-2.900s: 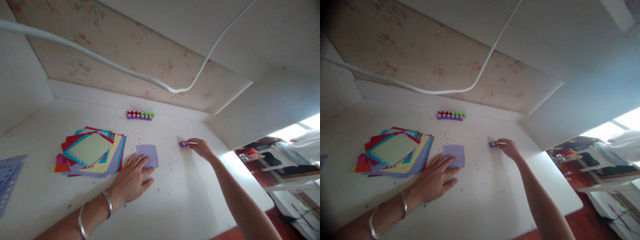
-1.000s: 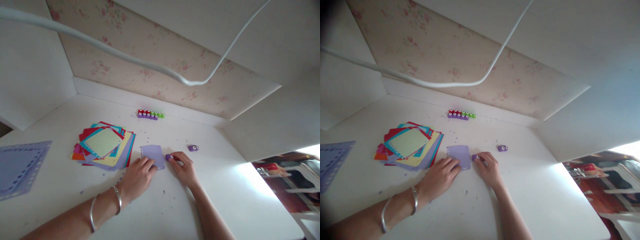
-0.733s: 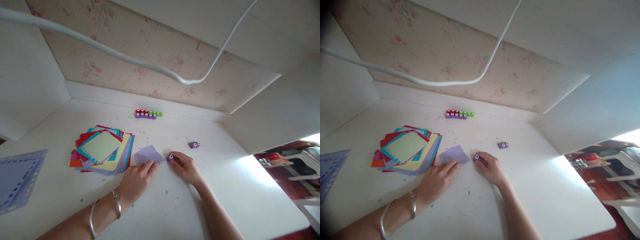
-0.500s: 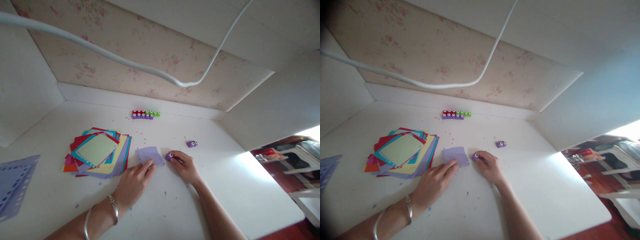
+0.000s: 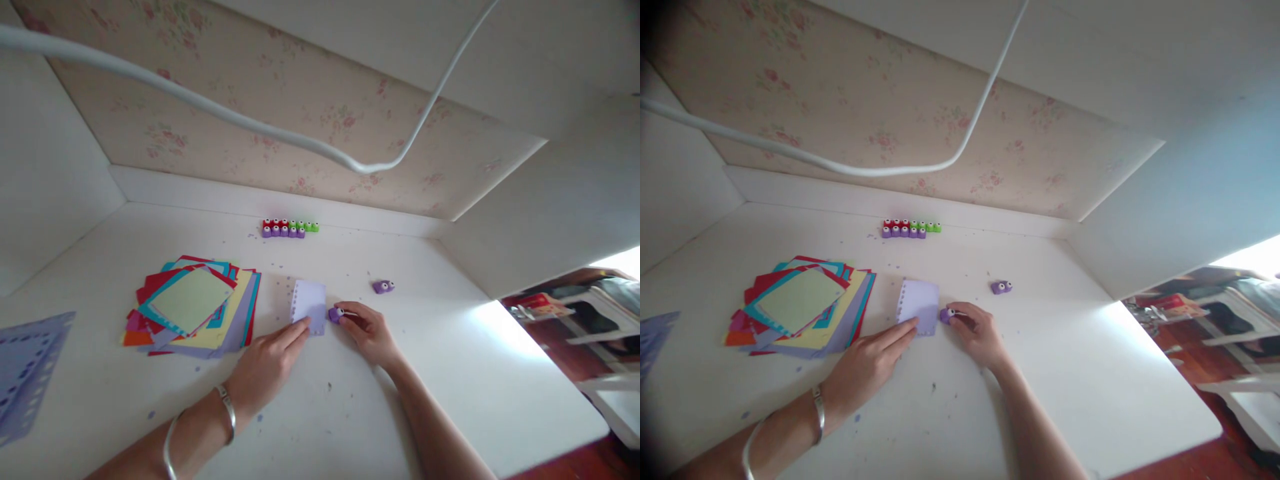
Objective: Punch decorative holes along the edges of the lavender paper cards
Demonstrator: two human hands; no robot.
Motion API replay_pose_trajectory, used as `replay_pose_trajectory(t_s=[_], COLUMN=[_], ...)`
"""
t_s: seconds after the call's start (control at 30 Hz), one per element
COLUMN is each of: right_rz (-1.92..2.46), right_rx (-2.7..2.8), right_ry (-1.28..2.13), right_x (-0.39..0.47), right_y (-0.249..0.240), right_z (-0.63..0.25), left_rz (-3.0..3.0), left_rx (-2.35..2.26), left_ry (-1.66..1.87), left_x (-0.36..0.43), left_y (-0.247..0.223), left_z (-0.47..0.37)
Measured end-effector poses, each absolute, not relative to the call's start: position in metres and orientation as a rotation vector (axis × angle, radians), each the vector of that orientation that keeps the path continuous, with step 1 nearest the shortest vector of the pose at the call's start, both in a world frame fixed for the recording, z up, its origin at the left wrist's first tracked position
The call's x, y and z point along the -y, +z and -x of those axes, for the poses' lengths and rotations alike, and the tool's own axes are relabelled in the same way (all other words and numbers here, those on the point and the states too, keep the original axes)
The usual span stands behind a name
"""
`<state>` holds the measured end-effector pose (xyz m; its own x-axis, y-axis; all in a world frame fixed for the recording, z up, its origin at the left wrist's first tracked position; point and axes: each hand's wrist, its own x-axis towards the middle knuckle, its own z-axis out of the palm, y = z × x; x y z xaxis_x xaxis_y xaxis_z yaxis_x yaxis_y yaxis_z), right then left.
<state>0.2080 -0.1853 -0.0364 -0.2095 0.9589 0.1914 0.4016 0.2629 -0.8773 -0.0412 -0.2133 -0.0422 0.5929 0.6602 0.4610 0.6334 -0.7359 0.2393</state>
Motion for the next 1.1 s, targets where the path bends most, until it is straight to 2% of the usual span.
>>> replay_pose_trajectory(t_s=[0.17, 1.1], right_rz=[1.238, 1.235], right_rx=[1.776, 1.699], right_ry=[0.878, 0.968], right_x=[0.1871, 0.1872], right_y=[-0.0346, -0.0364], right_z=[-0.2066, -0.2058], left_rz=[-2.640, -2.592], left_rx=[-1.133, -1.154], left_ry=[0.934, 0.870], left_x=[0.2098, 0.2096], left_y=[-0.0423, -0.0372], left_z=[0.0453, 0.0448])
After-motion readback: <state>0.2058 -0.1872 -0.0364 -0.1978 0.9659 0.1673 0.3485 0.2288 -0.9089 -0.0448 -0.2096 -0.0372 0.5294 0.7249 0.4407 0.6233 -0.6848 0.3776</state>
